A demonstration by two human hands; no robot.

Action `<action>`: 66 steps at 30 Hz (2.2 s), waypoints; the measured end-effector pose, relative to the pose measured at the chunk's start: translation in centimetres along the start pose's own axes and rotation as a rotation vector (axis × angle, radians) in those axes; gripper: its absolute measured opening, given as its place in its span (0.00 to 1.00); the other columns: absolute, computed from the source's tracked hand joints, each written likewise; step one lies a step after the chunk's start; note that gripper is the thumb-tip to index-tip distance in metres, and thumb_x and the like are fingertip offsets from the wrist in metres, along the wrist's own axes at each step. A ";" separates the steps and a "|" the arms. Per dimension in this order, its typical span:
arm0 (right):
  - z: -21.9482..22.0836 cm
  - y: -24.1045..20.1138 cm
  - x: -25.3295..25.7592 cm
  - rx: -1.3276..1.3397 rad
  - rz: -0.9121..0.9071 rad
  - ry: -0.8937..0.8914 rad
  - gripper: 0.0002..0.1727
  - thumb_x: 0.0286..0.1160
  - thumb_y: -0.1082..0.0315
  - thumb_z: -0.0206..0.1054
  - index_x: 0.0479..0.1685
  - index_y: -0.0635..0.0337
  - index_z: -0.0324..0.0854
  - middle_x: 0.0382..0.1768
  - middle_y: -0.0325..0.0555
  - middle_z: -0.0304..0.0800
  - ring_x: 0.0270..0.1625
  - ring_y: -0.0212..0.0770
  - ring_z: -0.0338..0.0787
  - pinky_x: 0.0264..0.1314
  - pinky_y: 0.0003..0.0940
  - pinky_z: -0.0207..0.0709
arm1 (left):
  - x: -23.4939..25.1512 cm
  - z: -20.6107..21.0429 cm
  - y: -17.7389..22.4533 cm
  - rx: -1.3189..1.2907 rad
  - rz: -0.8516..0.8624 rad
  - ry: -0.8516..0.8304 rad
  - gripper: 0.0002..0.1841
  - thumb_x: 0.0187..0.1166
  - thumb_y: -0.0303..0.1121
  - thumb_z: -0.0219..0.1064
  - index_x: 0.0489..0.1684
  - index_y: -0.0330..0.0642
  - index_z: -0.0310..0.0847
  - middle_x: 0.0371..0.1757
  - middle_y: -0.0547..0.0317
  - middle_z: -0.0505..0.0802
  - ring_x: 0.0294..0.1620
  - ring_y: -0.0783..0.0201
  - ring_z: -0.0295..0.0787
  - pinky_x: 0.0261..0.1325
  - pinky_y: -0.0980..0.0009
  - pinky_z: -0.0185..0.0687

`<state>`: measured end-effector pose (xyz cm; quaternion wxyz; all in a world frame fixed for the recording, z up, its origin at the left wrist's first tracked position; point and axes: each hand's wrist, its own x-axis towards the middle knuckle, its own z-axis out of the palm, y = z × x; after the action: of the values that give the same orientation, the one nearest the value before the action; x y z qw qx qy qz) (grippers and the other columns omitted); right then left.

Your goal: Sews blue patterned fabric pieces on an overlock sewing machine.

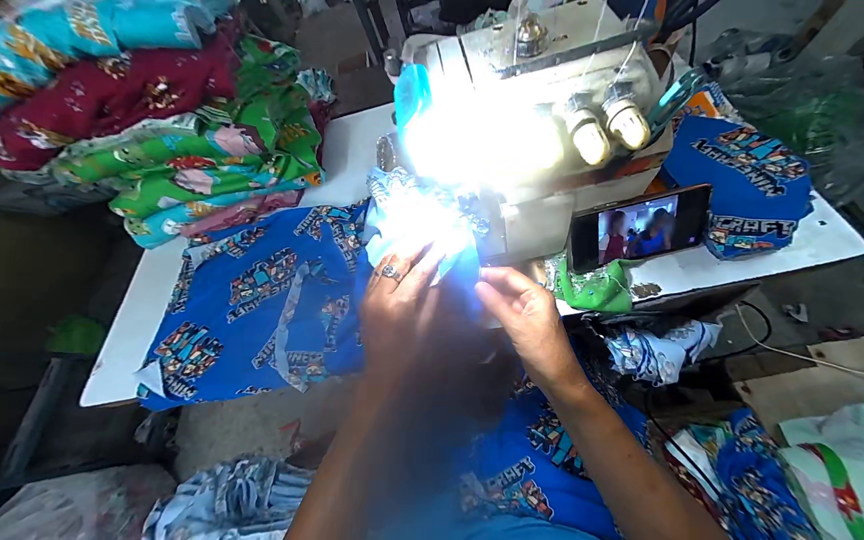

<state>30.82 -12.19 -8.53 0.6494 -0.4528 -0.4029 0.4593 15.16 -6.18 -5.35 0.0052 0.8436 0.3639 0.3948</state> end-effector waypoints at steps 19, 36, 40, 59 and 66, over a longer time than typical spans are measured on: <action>-0.1 -0.2 -0.2 -0.001 -0.009 0.035 0.09 0.80 0.74 0.67 0.53 0.63 0.87 0.41 0.43 0.92 0.34 0.32 0.91 0.41 0.25 0.89 | 0.0 0.5 1.1 0.140 0.174 0.081 0.06 0.77 0.29 0.73 0.43 0.45 0.96 0.46 0.52 0.94 0.53 0.53 0.88 0.63 0.59 0.78; -0.4 -0.5 -0.6 0.051 0.021 0.020 0.10 0.80 0.77 0.66 0.55 0.68 0.88 0.38 0.47 0.94 0.35 0.35 0.94 0.44 0.29 0.91 | -1.2 -0.2 2.1 0.078 0.156 -0.006 0.03 0.75 0.32 0.75 0.36 0.48 0.96 0.39 0.59 0.95 0.45 0.60 0.90 0.50 0.64 0.80; -0.3 -0.4 -0.4 0.081 0.036 0.021 0.08 0.80 0.76 0.66 0.51 0.67 0.89 0.36 0.45 0.93 0.34 0.34 0.93 0.44 0.29 0.91 | -1.3 -0.2 2.0 0.087 0.170 -0.007 0.04 0.74 0.31 0.75 0.38 0.49 0.97 0.39 0.59 0.95 0.46 0.60 0.89 0.49 0.64 0.79; -0.1 -1.1 1.6 -0.674 -0.447 0.096 0.12 0.80 0.71 0.66 0.55 0.56 0.92 0.44 0.41 0.86 0.43 0.28 0.86 0.45 0.20 0.81 | 0.2 -1.9 0.0 0.241 0.227 -0.279 0.22 0.81 0.18 0.58 0.71 0.43 0.85 0.75 0.57 0.88 0.76 0.55 0.83 0.82 0.53 0.68; 0.0 -1.6 2.5 -1.019 -0.550 0.099 0.22 0.77 0.78 0.63 0.68 0.56 0.87 0.47 0.54 0.81 0.45 0.47 0.84 0.44 0.36 0.81 | 4.8 -2.3 -1.9 0.236 0.075 -0.413 0.25 0.81 0.15 0.54 0.75 0.43 0.83 0.78 0.55 0.86 0.79 0.48 0.80 0.82 0.51 0.69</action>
<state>31.81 -10.10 -6.71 0.4629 -0.6079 -0.6451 0.0001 14.55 -2.45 -1.14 -0.0339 0.9140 0.3674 0.1686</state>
